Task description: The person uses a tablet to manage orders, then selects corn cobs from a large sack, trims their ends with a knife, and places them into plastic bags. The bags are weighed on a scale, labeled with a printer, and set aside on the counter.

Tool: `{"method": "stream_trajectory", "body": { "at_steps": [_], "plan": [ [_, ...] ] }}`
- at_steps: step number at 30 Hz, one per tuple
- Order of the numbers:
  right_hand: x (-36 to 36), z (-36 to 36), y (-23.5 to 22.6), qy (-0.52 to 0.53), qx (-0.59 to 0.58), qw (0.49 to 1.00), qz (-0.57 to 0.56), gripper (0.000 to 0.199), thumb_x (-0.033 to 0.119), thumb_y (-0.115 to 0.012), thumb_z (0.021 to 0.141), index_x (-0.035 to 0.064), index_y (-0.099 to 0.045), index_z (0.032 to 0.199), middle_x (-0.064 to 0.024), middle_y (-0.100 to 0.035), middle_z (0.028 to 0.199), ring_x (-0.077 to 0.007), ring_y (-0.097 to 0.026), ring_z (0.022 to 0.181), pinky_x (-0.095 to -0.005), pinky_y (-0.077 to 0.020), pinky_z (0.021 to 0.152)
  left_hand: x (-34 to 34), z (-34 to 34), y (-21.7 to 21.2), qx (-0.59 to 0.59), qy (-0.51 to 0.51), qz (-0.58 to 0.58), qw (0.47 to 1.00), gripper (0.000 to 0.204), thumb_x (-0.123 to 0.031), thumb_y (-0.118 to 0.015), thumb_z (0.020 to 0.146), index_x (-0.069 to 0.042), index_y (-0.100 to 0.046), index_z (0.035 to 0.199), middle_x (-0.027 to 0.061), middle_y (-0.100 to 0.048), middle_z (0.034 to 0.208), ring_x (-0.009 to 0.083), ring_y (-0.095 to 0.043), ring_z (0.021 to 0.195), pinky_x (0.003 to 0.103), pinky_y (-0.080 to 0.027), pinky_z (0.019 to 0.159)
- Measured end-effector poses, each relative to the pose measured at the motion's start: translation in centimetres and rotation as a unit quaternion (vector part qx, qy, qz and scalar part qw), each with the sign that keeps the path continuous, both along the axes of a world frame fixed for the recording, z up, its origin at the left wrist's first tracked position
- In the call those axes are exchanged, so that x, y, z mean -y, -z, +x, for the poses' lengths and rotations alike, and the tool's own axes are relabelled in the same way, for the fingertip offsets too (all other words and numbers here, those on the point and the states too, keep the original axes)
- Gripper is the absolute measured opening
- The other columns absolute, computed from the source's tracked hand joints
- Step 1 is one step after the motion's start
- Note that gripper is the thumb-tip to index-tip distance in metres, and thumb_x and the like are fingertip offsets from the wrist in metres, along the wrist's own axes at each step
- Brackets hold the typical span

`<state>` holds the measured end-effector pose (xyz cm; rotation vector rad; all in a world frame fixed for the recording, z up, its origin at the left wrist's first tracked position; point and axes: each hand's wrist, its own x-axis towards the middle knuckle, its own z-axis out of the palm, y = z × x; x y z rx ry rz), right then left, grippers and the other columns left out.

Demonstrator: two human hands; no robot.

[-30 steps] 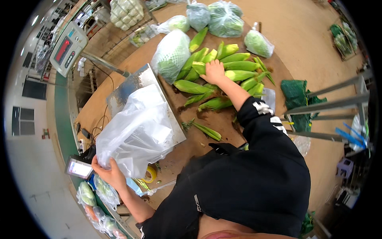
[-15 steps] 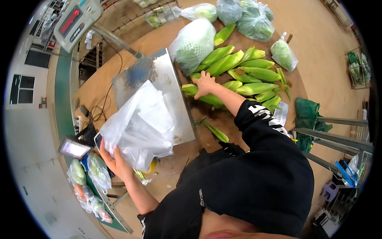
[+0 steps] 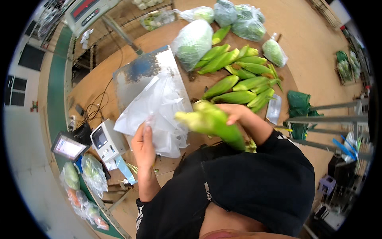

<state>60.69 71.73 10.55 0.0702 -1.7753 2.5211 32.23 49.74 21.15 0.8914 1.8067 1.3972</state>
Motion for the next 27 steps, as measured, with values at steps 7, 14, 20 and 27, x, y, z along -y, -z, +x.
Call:
{"method": "stream_trajectory", "body": {
  "at_steps": [7, 14, 20, 27],
  "plan": [
    [1.4, -17.0, 5.0, 0.301, 0.134, 0.944, -0.024, 0.066, 0.035, -0.075, 0.092, 0.0009, -0.052, 0.144, -0.0112, -0.062, 0.136, -0.0215, -0.058, 0.123, -0.0354, -0.0462, 0.106, 1.9, 2.5, -0.8, 0.142, 0.036, 0.074, 0.986, 0.043, -0.023, -0.045, 0.111, 0.007, -0.06, 0.137, 0.0148, -0.063, 0.139, 0.0201, -0.056, 0.129, 0.035, -0.038, 0.112],
    [2.0, -16.6, 2.8, 0.26, 0.108, 0.959, 0.043, 0.033, 0.02, -0.066, 0.098, 0.005, -0.066, 0.127, -0.0075, -0.072, 0.113, -0.0142, -0.068, 0.098, -0.0326, -0.0559, 0.086, 2.9, -3.0, 4.0, 0.044, -0.103, -0.027, 0.993, 0.041, -0.026, -0.047, 0.111, 0.005, -0.063, 0.133, 0.0113, -0.068, 0.124, 0.0167, -0.06, 0.115, 0.031, -0.044, 0.103],
    [-6.2, -3.8, 7.9, 0.296, 0.363, 0.711, 0.525, 0.033, 0.01, -0.069, 0.083, 0.0024, -0.064, 0.114, -0.0165, -0.067, 0.115, -0.0316, -0.065, 0.113, -0.0455, -0.053, 0.094, 2.4, -8.6, 5.3, -0.089, -0.164, 0.045, 0.981, 0.043, -0.012, -0.059, 0.102, 0.005, -0.053, 0.141, 0.0142, -0.061, 0.133, 0.0195, -0.058, 0.117, 0.032, -0.044, 0.103],
    [-11.6, 0.8, 12.7, 0.07, 0.341, 0.605, 0.716, 0.061, 0.03, -0.079, 0.076, 0.0068, -0.055, 0.128, -0.0126, -0.059, 0.123, -0.0355, -0.054, 0.125, -0.053, -0.0411, 0.108, 5.8, -13.8, 5.4, -0.416, -0.125, -0.208, 0.876, 0.046, -0.011, -0.07, 0.09, 0.005, -0.055, 0.13, 0.0186, -0.064, 0.119, 0.0287, -0.06, 0.115, 0.039, -0.046, 0.1]
  ]
}}
